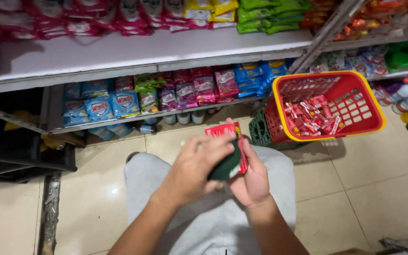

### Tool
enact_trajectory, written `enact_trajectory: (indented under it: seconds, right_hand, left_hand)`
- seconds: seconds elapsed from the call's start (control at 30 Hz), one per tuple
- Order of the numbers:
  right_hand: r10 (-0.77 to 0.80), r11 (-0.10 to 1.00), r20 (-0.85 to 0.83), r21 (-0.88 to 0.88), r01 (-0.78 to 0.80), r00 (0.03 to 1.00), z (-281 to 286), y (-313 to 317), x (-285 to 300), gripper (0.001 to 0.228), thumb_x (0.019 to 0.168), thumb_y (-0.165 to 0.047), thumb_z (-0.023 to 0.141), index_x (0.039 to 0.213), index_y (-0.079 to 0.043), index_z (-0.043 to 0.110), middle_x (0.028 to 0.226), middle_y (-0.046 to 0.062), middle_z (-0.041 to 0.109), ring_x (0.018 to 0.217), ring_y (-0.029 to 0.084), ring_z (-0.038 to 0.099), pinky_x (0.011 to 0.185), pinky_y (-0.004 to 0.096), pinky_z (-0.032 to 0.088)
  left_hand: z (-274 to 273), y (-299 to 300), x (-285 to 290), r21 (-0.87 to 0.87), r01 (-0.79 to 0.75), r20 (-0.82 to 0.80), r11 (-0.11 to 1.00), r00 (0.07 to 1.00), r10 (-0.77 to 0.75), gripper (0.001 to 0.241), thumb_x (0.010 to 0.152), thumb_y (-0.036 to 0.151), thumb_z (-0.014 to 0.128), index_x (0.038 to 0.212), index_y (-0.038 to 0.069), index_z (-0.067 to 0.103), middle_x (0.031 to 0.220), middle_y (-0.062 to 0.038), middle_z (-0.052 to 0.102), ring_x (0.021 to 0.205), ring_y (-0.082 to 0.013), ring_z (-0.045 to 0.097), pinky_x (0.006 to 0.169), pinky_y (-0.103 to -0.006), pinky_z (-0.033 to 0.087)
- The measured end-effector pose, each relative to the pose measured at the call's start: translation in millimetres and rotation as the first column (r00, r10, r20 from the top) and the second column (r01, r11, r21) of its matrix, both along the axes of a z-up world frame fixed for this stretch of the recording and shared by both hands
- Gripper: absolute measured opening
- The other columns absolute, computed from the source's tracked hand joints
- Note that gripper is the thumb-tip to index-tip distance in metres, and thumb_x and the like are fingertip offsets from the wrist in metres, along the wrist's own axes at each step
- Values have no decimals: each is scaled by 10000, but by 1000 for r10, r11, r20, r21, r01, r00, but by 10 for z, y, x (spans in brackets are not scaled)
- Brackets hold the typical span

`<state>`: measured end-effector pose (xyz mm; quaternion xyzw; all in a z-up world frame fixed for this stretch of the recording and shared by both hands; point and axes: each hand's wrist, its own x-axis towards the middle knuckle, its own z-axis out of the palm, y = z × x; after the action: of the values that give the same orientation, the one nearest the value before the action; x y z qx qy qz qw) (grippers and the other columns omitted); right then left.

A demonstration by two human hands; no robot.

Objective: Wiping boxes of red dye wax with a cloth and organizing them on a grocery shelf.

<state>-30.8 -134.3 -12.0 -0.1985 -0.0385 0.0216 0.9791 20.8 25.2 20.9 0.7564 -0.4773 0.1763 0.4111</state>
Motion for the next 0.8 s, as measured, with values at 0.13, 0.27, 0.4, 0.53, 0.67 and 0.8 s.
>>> enact_trajectory:
  seconds: [0.13,0.27,0.4,0.53,0.67,0.8]
  right_hand:
    - [-122,976,-204,-202,80,972,-310,-158,5,544,1070,-356,350,1502,-48,470,1399,175,618,1231,306,612,1144,546,411]
    - [-86,982,-99,-176,67,991,10,-115,63,560,1075,-386,348,1521,-56,429,1410,206,599,1238,331,614,1116,592,433]
    - [-5,997,-59,-79,1,998,38,-96,86,518,1107,-356,362,1566,-119,396,1372,172,612,1076,229,658,963,401,536]
    - [12,999,-39,-52,-14,999,-46,84,94,533,1107,-285,408,1612,-117,375,1464,131,554,1162,177,592,1037,326,457]
    - [91,996,-85,28,-89,992,-271,134,113,493,1086,-237,419,1497,33,465,1383,183,604,1187,253,621,1047,368,479]
    - [141,989,-8,55,-141,990,-148,205,164,515,1095,-204,397,1584,-46,369,1448,161,569,1238,246,601,1095,365,444]
  left_hand:
    - [-108,-142,160,-147,-111,70,983,990,122,603,871,250,829,1414,133,595,1436,-174,610,1100,-410,631,969,-517,518]
    - [-178,-186,35,-142,-124,53,982,990,132,621,847,277,833,1406,138,602,1445,-204,582,1115,-438,620,976,-536,507]
    - [-71,-153,-220,-57,-76,2,995,997,77,591,817,350,818,1323,115,623,1435,-183,560,1175,-396,575,1023,-507,474]
    - [-35,-75,-255,-28,-186,-2,982,983,186,561,742,250,868,1245,92,678,1442,-145,566,1240,-328,573,1075,-458,463]
    - [91,-47,-198,-135,-340,-2,931,940,342,557,721,190,887,1231,94,683,1410,-193,560,1204,-366,605,1050,-475,491]
    - [-40,5,-299,-119,-403,47,907,910,411,591,709,254,894,1252,120,702,1393,-161,564,1181,-334,593,1032,-467,486]
